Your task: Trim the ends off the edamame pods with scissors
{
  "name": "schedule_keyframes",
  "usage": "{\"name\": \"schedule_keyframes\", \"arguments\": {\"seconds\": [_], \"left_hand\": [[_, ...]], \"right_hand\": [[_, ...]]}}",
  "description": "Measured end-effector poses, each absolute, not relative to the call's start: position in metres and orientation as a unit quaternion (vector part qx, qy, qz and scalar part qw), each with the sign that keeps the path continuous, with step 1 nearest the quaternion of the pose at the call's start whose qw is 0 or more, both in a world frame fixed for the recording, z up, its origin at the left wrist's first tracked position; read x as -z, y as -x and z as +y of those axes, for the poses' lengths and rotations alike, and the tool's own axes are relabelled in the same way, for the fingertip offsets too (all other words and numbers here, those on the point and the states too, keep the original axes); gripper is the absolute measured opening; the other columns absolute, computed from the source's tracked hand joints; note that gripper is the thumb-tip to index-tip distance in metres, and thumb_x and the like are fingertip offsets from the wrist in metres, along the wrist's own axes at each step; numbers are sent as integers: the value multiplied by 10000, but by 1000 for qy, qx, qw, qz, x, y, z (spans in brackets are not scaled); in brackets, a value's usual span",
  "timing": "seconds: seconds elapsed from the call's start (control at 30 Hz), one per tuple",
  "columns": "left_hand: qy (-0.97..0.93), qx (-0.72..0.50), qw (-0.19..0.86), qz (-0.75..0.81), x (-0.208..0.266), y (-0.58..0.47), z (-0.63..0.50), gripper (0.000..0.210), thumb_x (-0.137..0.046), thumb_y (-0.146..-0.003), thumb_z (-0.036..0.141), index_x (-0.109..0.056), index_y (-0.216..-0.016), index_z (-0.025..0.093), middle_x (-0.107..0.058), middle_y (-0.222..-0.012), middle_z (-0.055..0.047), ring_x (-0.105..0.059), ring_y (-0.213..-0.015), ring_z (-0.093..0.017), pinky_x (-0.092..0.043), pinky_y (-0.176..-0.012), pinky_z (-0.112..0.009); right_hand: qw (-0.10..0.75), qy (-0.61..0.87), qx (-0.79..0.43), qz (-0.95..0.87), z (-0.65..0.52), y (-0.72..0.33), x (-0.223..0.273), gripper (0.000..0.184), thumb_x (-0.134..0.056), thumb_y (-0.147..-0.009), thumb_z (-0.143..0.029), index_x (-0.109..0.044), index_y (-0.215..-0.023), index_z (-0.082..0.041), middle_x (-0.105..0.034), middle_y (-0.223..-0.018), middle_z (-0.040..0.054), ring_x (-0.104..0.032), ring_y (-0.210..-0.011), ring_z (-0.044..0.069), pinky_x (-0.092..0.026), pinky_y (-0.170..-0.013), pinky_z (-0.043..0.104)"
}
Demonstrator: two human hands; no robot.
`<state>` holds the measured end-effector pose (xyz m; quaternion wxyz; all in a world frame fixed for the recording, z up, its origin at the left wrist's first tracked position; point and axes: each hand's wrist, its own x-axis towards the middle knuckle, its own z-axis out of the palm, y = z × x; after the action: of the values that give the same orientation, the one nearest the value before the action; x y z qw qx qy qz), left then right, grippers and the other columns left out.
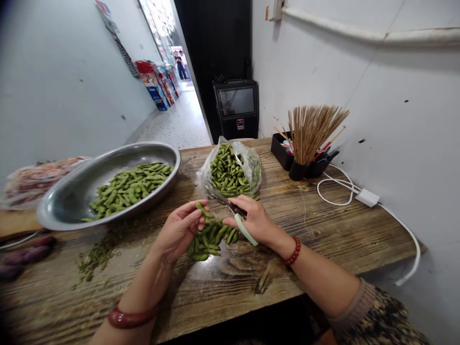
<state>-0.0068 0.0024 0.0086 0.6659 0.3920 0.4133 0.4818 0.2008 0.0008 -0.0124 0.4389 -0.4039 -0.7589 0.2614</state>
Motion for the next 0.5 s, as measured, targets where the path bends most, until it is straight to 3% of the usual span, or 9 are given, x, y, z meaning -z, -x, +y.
{"name": "schedule_keyframes", "arguments": {"seconds": [0.27, 0.5], "left_hand": [[-460, -453, 633, 428, -9, 5, -1, 236, -710, -716, 281, -705, -915, 155, -699, -887, -66, -562, -598, -86, -413, -491, -175], [-508, -467, 549, 471, -12, 0, -3, 154, -734, -663, 240, -648, -744, 141, -648, -670, 4, -431, -436, -39, -326, -397, -150]], "right_hand": [[435, 380, -253, -776, 1, -202, 17, 447, -743, -738, -336, -619, -1132, -167, -613, -904, 58, -587, -805, 178, -483, -731, 301], [403, 359, -258, -802, -1, -201, 15, 467, -742, -740, -338, -604, -1149, -160, -596, -902, 51, -562, -776, 162, -482, -704, 286]]}}
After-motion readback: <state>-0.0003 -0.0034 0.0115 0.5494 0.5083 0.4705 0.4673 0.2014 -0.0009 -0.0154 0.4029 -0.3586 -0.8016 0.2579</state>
